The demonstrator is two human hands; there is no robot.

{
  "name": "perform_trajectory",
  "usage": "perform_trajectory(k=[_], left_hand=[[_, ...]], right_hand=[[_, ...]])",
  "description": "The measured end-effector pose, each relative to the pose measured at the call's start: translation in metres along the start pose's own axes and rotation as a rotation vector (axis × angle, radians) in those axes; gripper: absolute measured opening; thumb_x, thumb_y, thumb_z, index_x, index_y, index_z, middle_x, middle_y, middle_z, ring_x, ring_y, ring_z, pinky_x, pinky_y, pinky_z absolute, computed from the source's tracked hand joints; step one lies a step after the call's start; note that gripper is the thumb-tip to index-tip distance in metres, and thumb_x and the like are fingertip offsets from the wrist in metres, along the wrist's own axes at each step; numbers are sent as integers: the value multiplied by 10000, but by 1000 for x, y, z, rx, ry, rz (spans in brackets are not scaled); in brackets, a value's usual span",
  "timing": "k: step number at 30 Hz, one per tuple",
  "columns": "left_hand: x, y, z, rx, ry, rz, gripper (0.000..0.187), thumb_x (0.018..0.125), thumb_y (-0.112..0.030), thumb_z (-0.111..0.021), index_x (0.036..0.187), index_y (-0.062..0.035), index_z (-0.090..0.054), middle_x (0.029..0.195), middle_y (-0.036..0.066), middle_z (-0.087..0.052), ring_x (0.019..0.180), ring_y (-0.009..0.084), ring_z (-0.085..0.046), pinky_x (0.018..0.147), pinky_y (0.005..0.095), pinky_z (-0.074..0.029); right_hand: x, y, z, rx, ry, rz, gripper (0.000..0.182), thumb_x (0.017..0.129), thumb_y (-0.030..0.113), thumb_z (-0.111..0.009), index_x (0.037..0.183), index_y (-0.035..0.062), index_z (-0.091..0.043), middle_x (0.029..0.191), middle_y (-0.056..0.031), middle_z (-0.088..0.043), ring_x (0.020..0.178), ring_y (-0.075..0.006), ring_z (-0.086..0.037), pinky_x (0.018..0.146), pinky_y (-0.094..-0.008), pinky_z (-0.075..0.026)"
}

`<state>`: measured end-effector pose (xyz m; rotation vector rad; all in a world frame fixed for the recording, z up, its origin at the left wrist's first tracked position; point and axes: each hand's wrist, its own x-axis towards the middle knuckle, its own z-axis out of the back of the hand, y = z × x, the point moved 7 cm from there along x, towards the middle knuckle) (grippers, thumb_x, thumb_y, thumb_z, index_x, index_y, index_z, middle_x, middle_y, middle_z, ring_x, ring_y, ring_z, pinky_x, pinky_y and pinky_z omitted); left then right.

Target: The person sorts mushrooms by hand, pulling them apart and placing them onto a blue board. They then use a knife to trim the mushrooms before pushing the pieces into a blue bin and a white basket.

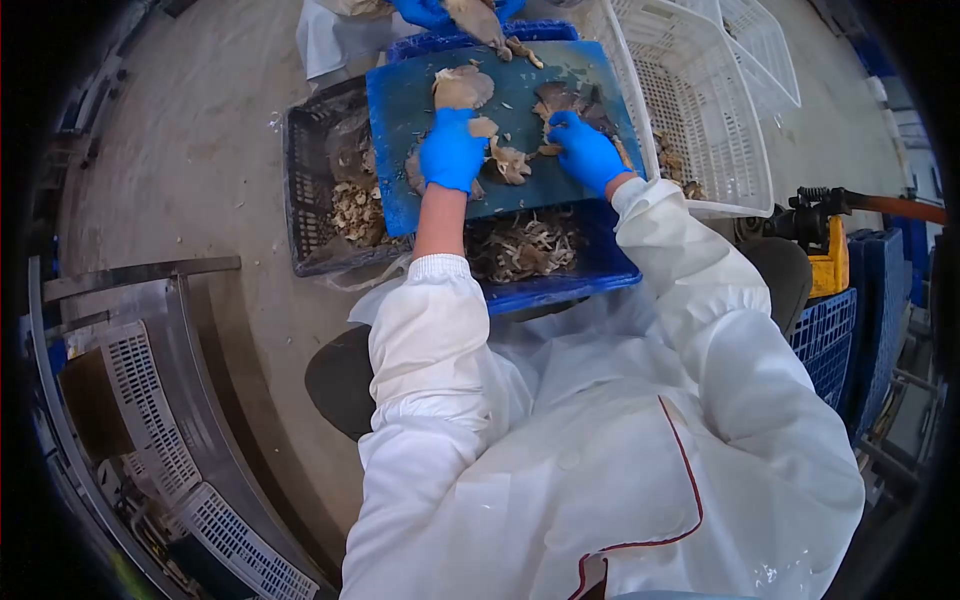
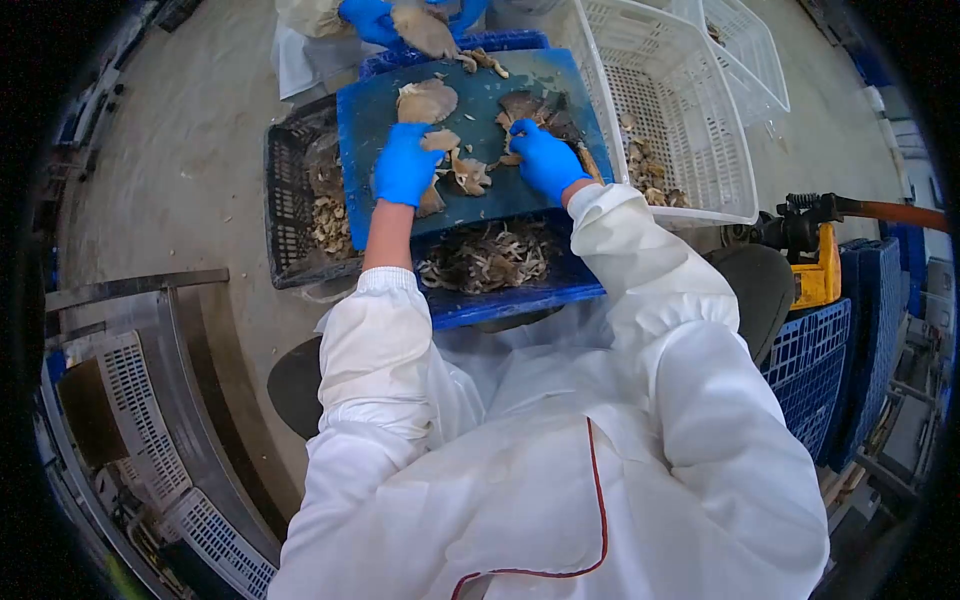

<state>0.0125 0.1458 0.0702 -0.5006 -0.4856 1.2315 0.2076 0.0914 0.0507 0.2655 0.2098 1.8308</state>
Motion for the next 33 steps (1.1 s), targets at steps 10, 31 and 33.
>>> perform_trajectory(k=[10, 31, 33], left_hand=[[-26, -19, -59, 44, 31, -145, 193, 708, -181, -648, 891, -121, -630, 958, 109, -566, 864, 308, -566, 716, 398, -466], [-26, -57, -83, 57, 69, -212, 184, 743, -145, -611, 902, -60, -579, 942, 153, -528, 864, 334, -546, 716, 428, -458], [-27, -54, -97, 109, 91, -214, 166, 759, -125, -573, 914, -67, -576, 895, 157, -526, 813, 356, -558, 682, 436, -465]], right_hand=[[-2, 5, -1, -8, -78, 49, 239, 731, 86, -554, 962, 60, -611, 1235, -100, -432, 919, -309, -553, 761, -384, -486], [-34, -32, -11, 427, -200, -409, 239, 718, 112, -612, 957, 88, -606, 990, -177, -535, 885, -357, -543, 757, -402, -455], [-28, -21, -4, 429, -321, -357, 252, 715, 116, -613, 966, 90, -600, 976, -176, -538, 874, -359, -545, 745, -410, -456]])
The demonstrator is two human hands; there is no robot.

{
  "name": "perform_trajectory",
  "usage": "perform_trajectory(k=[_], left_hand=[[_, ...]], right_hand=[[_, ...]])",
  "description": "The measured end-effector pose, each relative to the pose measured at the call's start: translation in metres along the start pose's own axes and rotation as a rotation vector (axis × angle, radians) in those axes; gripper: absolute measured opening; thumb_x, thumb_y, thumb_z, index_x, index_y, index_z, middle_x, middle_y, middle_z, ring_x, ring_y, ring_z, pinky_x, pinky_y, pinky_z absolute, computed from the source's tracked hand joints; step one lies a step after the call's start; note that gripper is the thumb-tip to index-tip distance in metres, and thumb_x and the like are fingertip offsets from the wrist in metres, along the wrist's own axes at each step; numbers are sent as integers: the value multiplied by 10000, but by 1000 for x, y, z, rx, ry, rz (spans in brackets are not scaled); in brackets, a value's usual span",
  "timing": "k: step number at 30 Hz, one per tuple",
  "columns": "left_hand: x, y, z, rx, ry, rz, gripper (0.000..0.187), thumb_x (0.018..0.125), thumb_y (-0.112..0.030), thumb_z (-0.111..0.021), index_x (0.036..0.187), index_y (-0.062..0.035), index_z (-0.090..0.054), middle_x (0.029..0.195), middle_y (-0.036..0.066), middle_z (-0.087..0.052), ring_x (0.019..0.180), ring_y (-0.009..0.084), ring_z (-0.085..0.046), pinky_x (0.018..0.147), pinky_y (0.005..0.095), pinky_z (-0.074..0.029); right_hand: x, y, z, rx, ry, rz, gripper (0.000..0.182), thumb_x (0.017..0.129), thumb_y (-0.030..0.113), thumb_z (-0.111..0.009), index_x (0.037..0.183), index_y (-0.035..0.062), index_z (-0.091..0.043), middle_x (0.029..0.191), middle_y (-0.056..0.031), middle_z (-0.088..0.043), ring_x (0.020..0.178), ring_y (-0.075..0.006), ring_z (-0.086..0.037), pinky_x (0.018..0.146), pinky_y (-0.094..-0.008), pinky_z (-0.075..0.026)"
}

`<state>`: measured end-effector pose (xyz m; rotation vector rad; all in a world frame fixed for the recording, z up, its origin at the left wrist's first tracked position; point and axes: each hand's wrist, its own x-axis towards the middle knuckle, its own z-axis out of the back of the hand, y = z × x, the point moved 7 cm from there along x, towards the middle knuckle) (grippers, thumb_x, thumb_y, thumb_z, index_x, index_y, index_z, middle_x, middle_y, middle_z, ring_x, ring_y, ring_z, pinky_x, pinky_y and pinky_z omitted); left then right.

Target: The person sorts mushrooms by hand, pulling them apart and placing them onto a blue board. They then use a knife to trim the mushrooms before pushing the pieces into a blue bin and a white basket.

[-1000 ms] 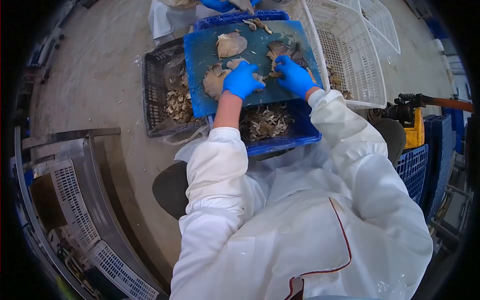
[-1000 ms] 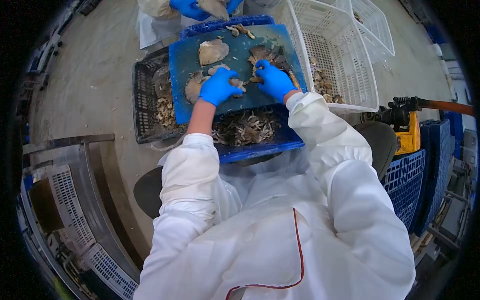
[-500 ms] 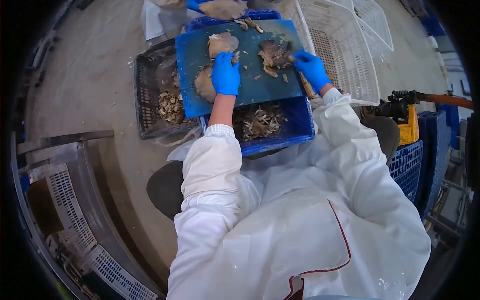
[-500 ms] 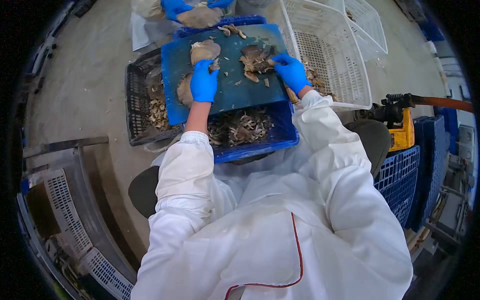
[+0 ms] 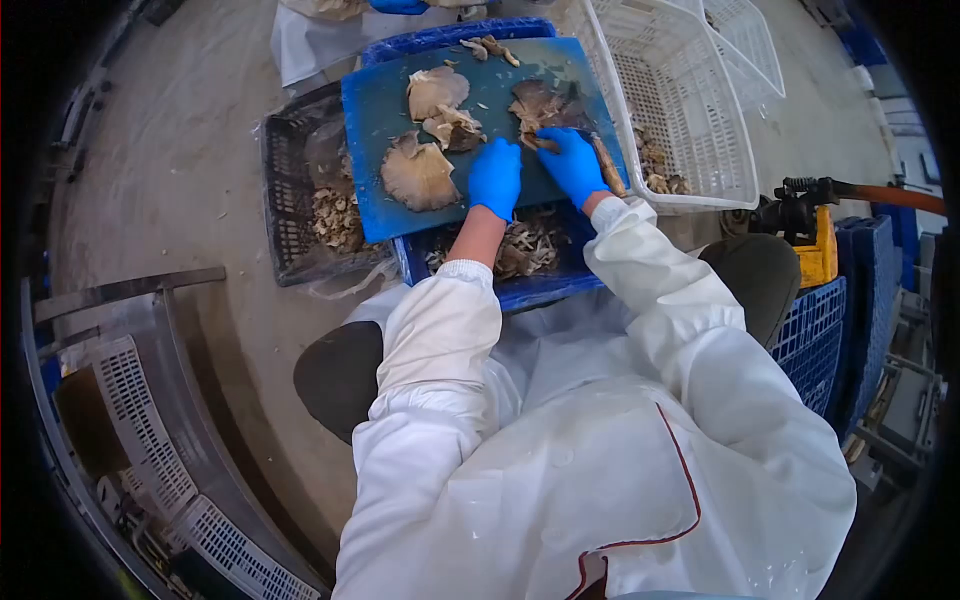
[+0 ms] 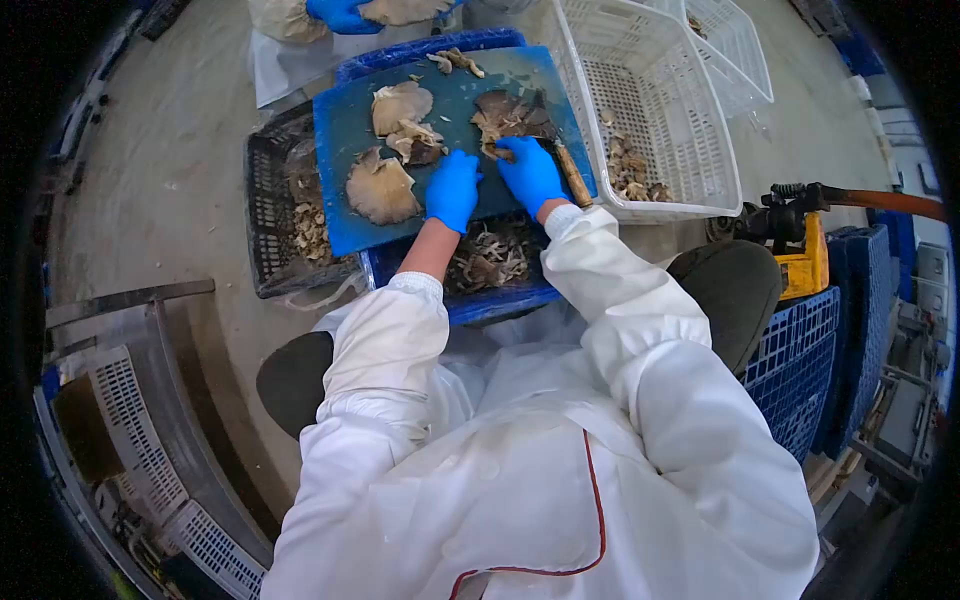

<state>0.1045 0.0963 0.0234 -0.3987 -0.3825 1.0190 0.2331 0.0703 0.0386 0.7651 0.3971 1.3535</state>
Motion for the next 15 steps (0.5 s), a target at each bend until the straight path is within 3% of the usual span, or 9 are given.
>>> perform_trajectory(k=[4, 7, 8, 10, 11, 12, 15], left_hand=[[0, 2, 2, 16, -28, 23, 133, 758, -157, -552, 839, -69, -611, 853, 167, -567, 756, 358, -572, 657, 429, -472], [12, 28, 47, -227, -182, 108, 151, 735, -185, -554, 725, -58, -636, 766, 185, -606, 711, 336, -592, 637, 398, -476], [9, 39, 81, -248, -238, 123, 151, 738, -177, -550, 763, -68, -650, 760, 176, -617, 692, 329, -601, 628, 397, -476], [-6, 92, 136, -427, -373, 314, 155, 726, -175, -566, 801, -84, -666, 786, 166, -626, 709, 324, -612, 636, 392, -481], [-20, 120, 164, -159, -475, 405, 156, 693, -152, -587, 809, -101, -679, 793, 163, -632, 737, 336, -612, 666, 406, -491], [-36, 142, 184, -13, -444, 535, 176, 693, -170, -588, 825, -96, -679, 802, 167, -632, 760, 332, -614, 673, 406, -493], [-75, 199, 214, 176, -471, 769, 208, 702, -207, -571, 836, -92, -680, 821, 177, -630, 798, 331, -617, 685, 407, -497]], right_hand=[[5, 12, -15, -227, -2, 75, 305, 717, 125, -607, 1017, 85, -571, 949, -193, -559, 852, -360, -557, 730, -422, -456], [16, 6, -17, -321, 112, 36, 302, 704, 133, -616, 999, 81, -578, 885, -194, -568, 829, -375, -554, 728, -425, -456], [16, 1, -14, -251, 90, 34, 282, 707, 145, -615, 976, 65, -589, 811, -146, -596, 770, -346, -578, 698, -404, -468], [9, -6, -11, 324, 210, -334, 254, 724, 147, -595, 960, 53, -596, 781, -104, -605, 732, -312, -586, 681, -385, -474], [3, -6, -14, 610, 275, -514, 242, 733, 148, -585, 952, 48, -600, 766, -83, -610, 713, -295, -590, 673, -376, -477], [-1, -12, -18, 862, 290, -572, 269, 759, 187, -578, 979, 32, -583, 853, -59, -602, 754, -243, -580, 689, -341, -477], [-18, 11, -44, 1613, 494, -721, 342, 770, 220, -590, 1050, 27, -551, 975, -95, -581, 872, -238, -564, 764, -334, -474]])
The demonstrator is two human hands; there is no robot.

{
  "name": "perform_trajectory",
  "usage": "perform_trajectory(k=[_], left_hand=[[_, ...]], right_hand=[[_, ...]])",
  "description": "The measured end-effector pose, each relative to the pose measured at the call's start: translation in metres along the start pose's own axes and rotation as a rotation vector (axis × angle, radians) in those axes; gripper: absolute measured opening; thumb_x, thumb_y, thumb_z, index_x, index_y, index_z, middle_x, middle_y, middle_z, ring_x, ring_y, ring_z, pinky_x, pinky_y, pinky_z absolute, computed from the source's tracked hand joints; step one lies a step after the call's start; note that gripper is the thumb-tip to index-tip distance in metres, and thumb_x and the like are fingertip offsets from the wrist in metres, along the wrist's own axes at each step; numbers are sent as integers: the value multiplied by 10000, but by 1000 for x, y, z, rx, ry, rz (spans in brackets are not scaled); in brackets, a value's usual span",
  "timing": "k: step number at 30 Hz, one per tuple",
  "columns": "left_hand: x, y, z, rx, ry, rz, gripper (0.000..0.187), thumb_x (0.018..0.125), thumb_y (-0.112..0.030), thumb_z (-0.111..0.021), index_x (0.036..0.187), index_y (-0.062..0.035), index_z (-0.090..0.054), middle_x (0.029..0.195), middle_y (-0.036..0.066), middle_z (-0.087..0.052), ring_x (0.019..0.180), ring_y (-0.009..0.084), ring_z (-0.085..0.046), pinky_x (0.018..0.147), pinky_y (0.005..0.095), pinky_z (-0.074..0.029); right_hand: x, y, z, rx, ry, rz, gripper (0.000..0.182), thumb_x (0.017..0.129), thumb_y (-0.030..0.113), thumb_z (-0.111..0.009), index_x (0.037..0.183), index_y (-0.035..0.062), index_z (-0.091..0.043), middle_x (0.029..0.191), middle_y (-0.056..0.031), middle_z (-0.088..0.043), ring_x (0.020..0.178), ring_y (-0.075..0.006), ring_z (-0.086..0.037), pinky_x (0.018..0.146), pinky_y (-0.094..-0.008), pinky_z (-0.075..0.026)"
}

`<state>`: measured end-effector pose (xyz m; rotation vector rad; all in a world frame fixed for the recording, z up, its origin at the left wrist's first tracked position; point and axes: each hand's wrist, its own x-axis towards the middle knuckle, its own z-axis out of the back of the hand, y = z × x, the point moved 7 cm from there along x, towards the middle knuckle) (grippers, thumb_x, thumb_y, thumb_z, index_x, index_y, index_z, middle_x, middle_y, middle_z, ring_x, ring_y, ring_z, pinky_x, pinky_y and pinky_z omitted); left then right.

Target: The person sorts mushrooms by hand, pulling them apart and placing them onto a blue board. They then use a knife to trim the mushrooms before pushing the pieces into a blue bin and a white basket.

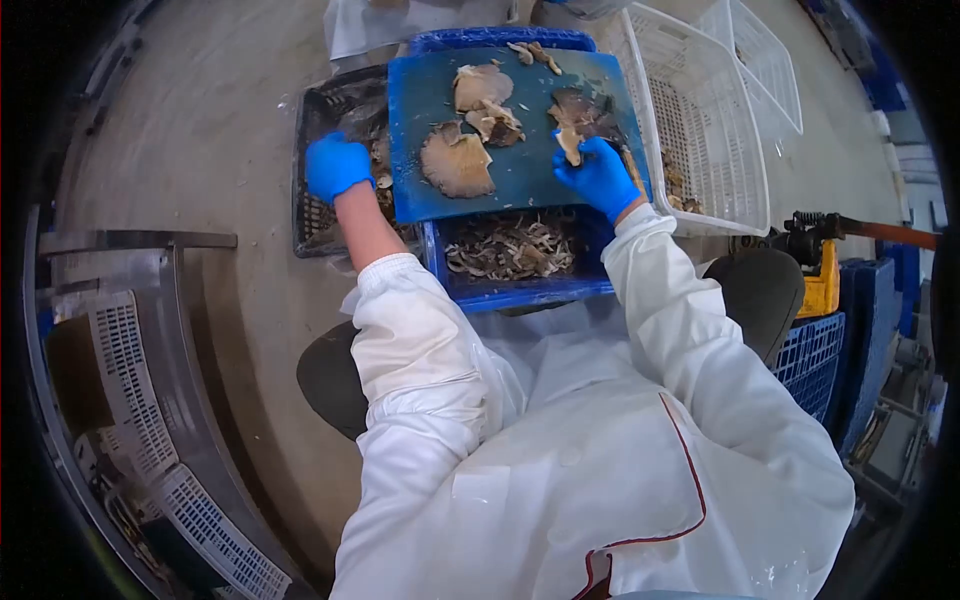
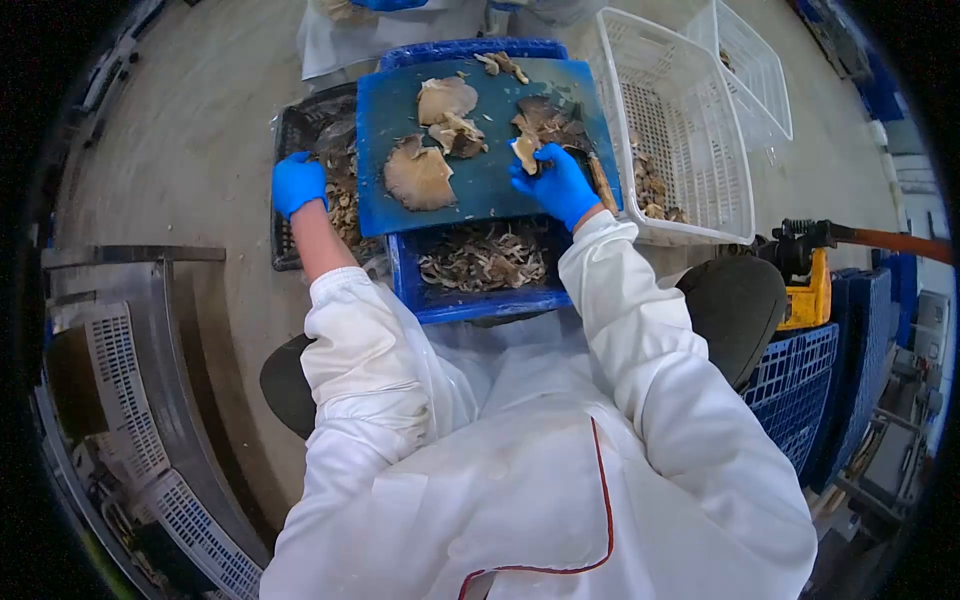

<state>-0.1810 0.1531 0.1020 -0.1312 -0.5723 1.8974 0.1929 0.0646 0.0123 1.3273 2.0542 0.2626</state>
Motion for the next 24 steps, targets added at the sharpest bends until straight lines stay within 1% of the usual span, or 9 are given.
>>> perform_trajectory(k=[1, 4, 8, 11, 14, 15, 19, 22, 24], left_hand=[[-3, 2, 17, 8, -84, 33, 213, 721, -211, -548, 837, -87, -677, 827, 184, -625, 779, 348, -613, 675, 415, -493], [-4, 5, 40, -154, -186, 95, 227, 738, -226, -536, 840, -75, -671, 826, 193, -620, 768, 363, -606, 661, 426, -487], [-2, 13, 83, -328, -337, 208, 229, 756, -208, -514, 815, -42, -661, 810, 199, -618, 735, 378, -598, 621, 431, -473], [-4, 28, 113, -547, -478, 258, 205, 763, -174, -522, 783, -13, -648, 771, 199, -621, 696, 361, -595, 600, 419, -456], [-6, 43, 132, -657, -560, 328, 199, 763, -163, -528, 776, -3, -646, 752, 193, -623, 681, 351, -593, 596, 412, -450], [-7, 47, 136, -681, -576, 352, 198, 763, -160, -530, 775, -1, -646, 747, 192, -623, 677, 348, -593, 596, 410, -449], [-7, 55, 140, -722, -620, 352, 195, 759, -142, -516, 770, 7, -642, 759, 195, -625, 671, 338, -597, 593, 402, -451], [-7, 55, 136, -790, -605, 374, 195, 758, -132, -509, 776, 8, -643, 754, 192, -626, 666, 331, -599, 588, 400, -452], [-5, 59, 132, -817, -624, 358, 200, 758, -130, -504, 781, 11, -644, 750, 191, -627, 662, 330, -599, 586, 398, -455]], right_hand=[[-10, -6, -33, 84, 34, -33, 370, 806, 199, -562, 1129, 29, -504, 1090, -107, -540, 970, -238, -531, 831, -331, -458], [20, -24, -88, 156, 120, -42, 338, 841, 157, -512, 1155, 33, -490, 1124, -104, -530, 1008, -247, -521, 874, -324, -445], [76, -59, -164, -512, 259, -117, 284, 867, 226, -509, 1071, 31, -543, 1013, -63, -556, 747, -140, -529, 638, -229, -434], [122, -94, -206, -787, 275, -115, 304, 875, 314, -489, 1002, 50, -569, 845, -27, -575, 613, -116, -468, 546, -241, -386], [139, -114, -246, -1285, 107, 4, 379, 870, 394, -461, 984, 48, -565, 720, -83, -595, 610, -185, -529, 555, -312, -421], [149, -118, -256, -1584, 129, 175, 404, 886, 384, -404, 890, 24, -587, 680, -174, -598, 650, -291, -583, 581, -410, -443], [161, -153, -273, -2237, 331, 847, 348, 876, 257, -381, 746, 23, -604, 757, -190, -609, 698, -365, -595, 623, -459, -470], [171, -168, -263, -2263, 197, 686, 317, 853, 257, -411, 785, 23, -614, 784, -198, -609, 723, -371, -594, 636, -456, -474], [165, -177, -268, -2251, 296, 745, 325, 844, 259, -414, 785, 18, -625, 801, -210, -605, 731, -380, -590, 653, -458, -470]])
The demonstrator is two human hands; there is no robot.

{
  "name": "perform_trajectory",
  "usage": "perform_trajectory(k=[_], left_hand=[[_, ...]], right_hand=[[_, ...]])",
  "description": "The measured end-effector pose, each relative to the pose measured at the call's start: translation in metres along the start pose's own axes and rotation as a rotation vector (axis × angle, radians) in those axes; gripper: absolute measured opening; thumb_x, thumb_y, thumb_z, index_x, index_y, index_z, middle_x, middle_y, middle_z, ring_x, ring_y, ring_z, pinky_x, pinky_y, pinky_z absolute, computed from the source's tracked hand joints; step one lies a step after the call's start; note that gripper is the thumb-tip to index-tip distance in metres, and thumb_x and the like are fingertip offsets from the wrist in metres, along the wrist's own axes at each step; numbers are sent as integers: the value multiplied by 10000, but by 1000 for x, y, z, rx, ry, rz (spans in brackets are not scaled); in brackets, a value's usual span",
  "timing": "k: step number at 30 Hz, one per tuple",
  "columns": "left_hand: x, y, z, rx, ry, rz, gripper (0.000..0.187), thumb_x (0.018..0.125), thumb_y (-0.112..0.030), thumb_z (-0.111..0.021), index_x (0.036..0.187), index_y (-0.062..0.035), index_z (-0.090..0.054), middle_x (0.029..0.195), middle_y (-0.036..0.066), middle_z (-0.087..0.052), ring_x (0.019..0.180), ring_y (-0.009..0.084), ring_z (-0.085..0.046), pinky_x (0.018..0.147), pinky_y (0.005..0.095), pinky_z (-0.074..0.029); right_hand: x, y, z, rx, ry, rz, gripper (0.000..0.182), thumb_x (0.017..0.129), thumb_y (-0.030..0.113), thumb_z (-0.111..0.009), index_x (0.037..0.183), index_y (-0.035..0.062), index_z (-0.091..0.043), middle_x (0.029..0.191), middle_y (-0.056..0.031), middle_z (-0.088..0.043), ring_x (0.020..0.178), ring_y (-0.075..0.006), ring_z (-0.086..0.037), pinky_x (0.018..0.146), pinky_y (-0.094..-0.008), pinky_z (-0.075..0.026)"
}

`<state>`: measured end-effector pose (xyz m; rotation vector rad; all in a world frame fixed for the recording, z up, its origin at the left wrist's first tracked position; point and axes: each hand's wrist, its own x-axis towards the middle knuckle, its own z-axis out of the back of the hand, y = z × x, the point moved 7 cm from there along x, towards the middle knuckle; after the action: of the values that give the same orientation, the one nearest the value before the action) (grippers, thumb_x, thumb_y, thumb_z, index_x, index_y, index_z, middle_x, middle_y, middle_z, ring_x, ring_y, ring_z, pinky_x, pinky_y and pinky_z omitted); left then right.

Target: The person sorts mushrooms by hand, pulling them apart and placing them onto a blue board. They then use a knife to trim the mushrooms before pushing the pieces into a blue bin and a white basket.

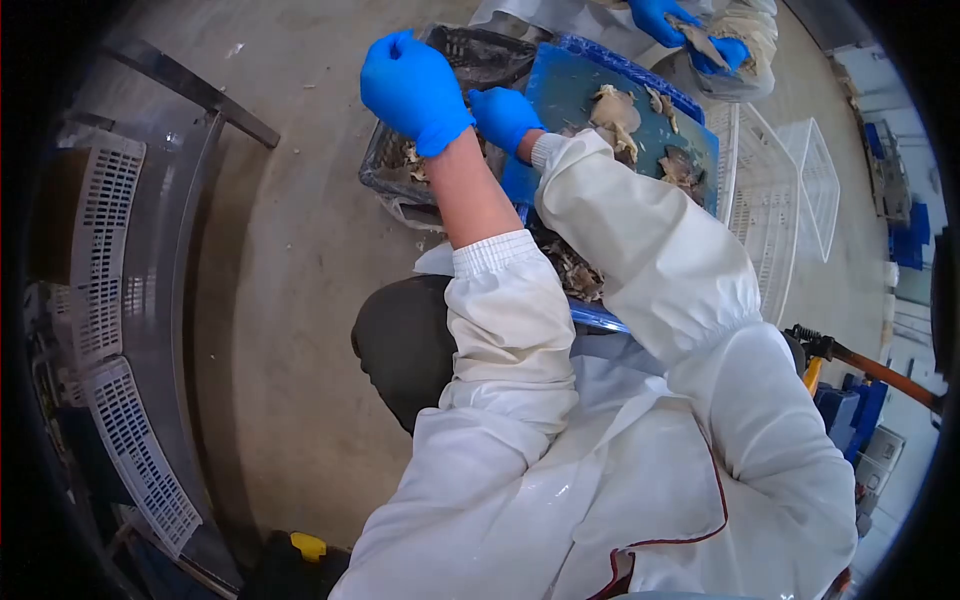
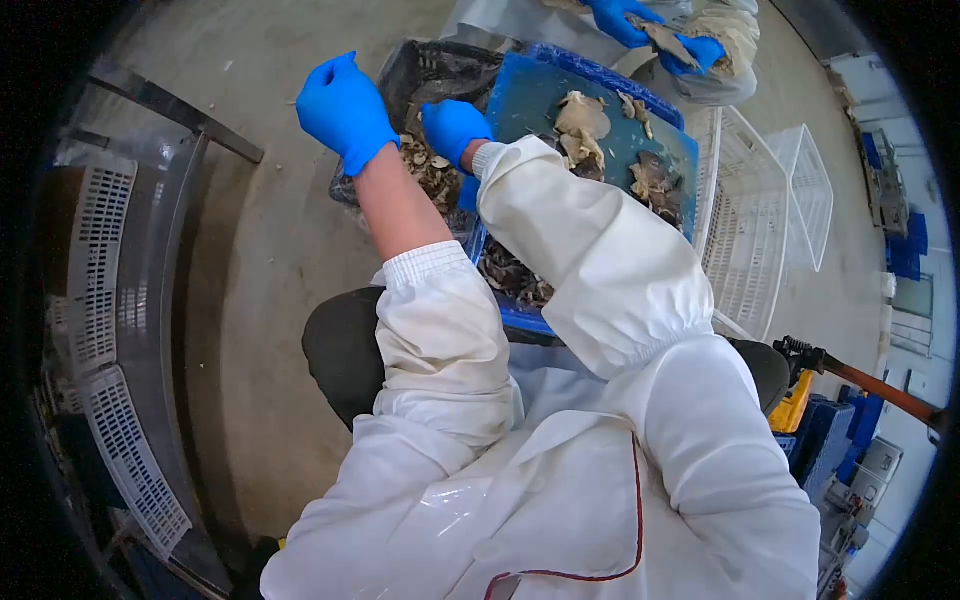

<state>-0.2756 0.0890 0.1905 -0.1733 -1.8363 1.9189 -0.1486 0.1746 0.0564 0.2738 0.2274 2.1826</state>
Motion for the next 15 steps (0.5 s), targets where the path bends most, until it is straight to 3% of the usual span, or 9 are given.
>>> perform_trajectory(k=[7, 10, 13, 15], left_hand=[[3, 3, 5, 14, -13, -4, 207, 752, -127, -502, 783, 17, -648, 754, 196, -628, 652, 321, -599, 581, 394, -460], [6, 10, 5, -85, -67, 11, 161, 698, -130, -604, 717, 19, -659, 625, 145, -615, 551, 231, -552, 530, 365, -425], [6, 12, 1, -75, -64, -19, 165, 701, -130, -606, 725, 24, -660, 627, 126, -620, 551, 217, -553, 528, 359, -423], [7, 19, -6, -146, -14, 30, 167, 707, -133, -604, 726, 23, -661, 627, 115, -617, 555, 203, -554, 522, 344, -424]], right_hand=[[1, 14, 1, 45, 51, -72, 337, 834, 251, -405, 775, 16, -639, 827, -215, -602, 739, -385, -587, 677, -458, -466], [-1, 12, 1, 38, 43, -72, 297, 830, 239, -425, 791, 27, -630, 816, -213, -595, 736, -385, -583, 661, -461, -465], [-4, 8, 5, 78, -26, 54, 260, 845, 253, -449, 829, 48, -607, 812, -178, -618, 756, -349, -600, 642, -447, -470], [-23, -21, -23, 1287, 280, -439, 234, 855, 275, -466, 868, 68, -574, 858, -134, -613, 797, -298, -598, 648, -426, -473]])
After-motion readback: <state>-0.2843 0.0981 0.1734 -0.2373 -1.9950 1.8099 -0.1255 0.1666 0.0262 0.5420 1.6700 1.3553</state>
